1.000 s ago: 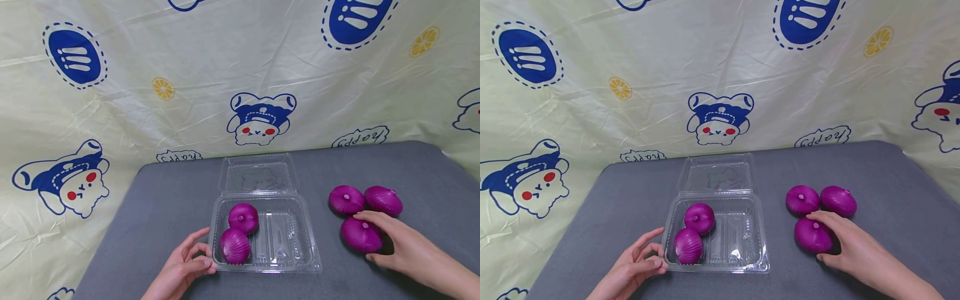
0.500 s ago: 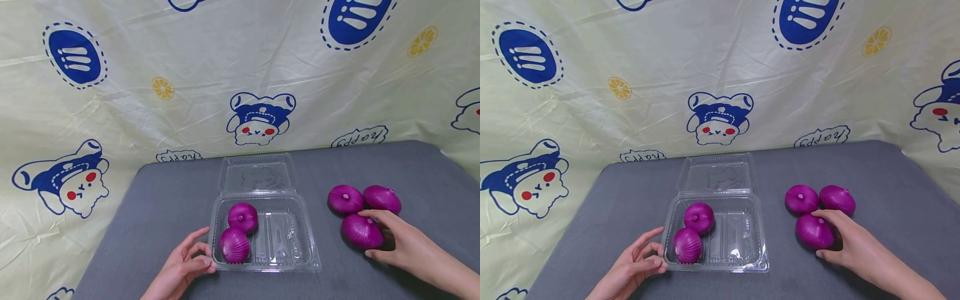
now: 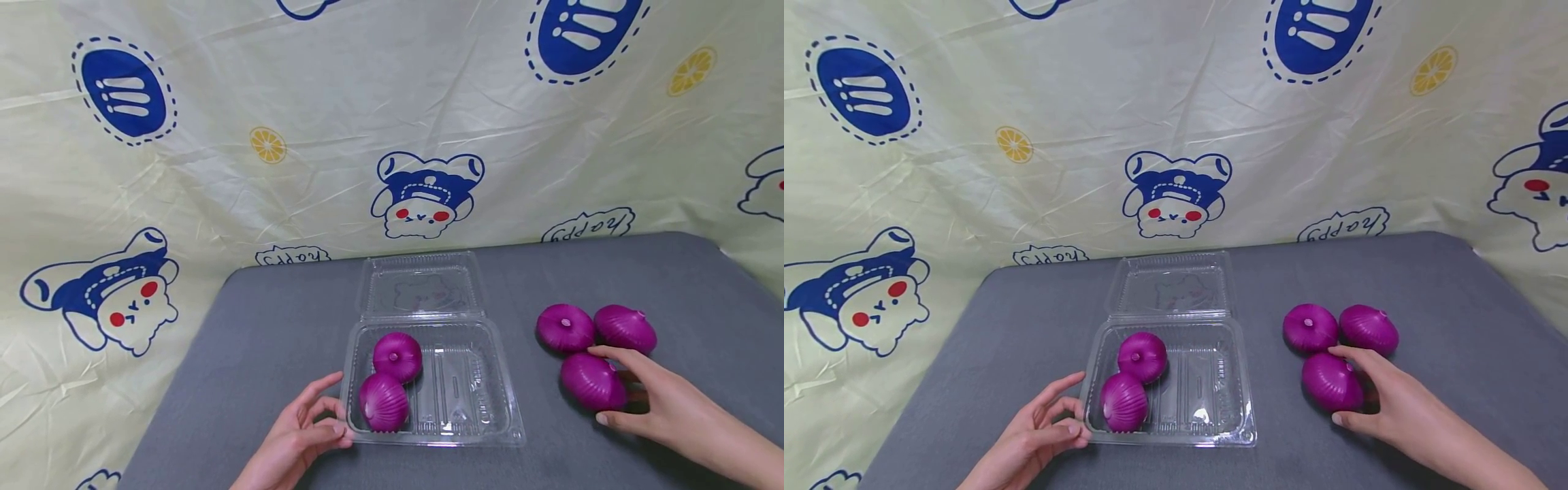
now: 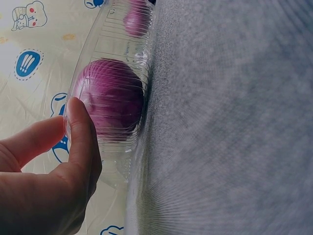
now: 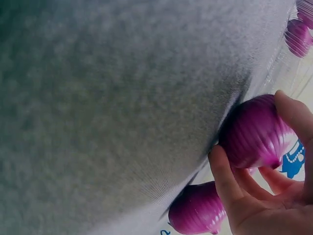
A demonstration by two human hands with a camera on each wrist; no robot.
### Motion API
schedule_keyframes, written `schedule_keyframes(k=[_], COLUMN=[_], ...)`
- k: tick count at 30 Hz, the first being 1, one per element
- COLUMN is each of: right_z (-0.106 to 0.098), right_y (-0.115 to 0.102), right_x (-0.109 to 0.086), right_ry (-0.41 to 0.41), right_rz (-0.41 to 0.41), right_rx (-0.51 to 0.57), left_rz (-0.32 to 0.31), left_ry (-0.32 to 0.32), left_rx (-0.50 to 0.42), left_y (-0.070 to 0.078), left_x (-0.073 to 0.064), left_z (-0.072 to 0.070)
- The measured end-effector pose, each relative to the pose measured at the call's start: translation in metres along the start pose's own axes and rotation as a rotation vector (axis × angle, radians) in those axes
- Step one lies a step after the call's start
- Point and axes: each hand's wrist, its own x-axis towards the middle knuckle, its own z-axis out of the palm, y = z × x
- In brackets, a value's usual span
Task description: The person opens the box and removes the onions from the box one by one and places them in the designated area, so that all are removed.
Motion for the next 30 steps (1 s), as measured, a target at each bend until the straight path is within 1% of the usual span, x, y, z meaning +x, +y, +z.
schedule_keyframes(k=[5, 12, 16, 18, 20, 22, 24, 25, 30], right_z=[-0.002, -0.007, -0.009, -0.009, -0.008, -0.007, -0.005, -0.005, -0.001], right_y=[0.000, -0.006, -0.011, -0.012, -0.012, -0.012, -0.011, -0.010, -0.007], right_x=[-0.003, -0.004, -0.003, -0.003, -0.001, 0.000, 0.001, 0.001, 0.002], right_ry=[0.018, 0.044, 0.060, 0.063, 0.043, 0.018, 0.009, 0.015, 0.090], right_rz=[-0.005, -0.022, -0.060, -0.066, -0.049, -0.015, 0.000, -0.004, -0.084], right_rx=[-0.026, -0.100, -0.131, -0.158, -0.178, -0.192, -0.201, -0.200, -0.199], left_rz=[-0.015, -0.010, -0.009, -0.010, -0.008, -0.008, -0.008, -0.007, -0.009], left_ry=[0.015, 0.001, -0.001, 0.001, -0.001, -0.003, -0.006, -0.008, -0.007], left_rx=[-0.001, 0.003, 0.005, 0.004, 0.004, 0.003, 0.003, 0.003, 0.002], left_y=[0.001, 0.000, 0.000, 0.000, 0.000, 0.000, 0.000, 0.000, 0.000], left_x=[0.000, 0.001, 0.001, 0.000, 0.000, 0.000, 0.000, 0.000, 0.001], left_z=[0.000, 0.000, 0.000, 0.000, 0.000, 0.000, 0.000, 0.000, 0.000])
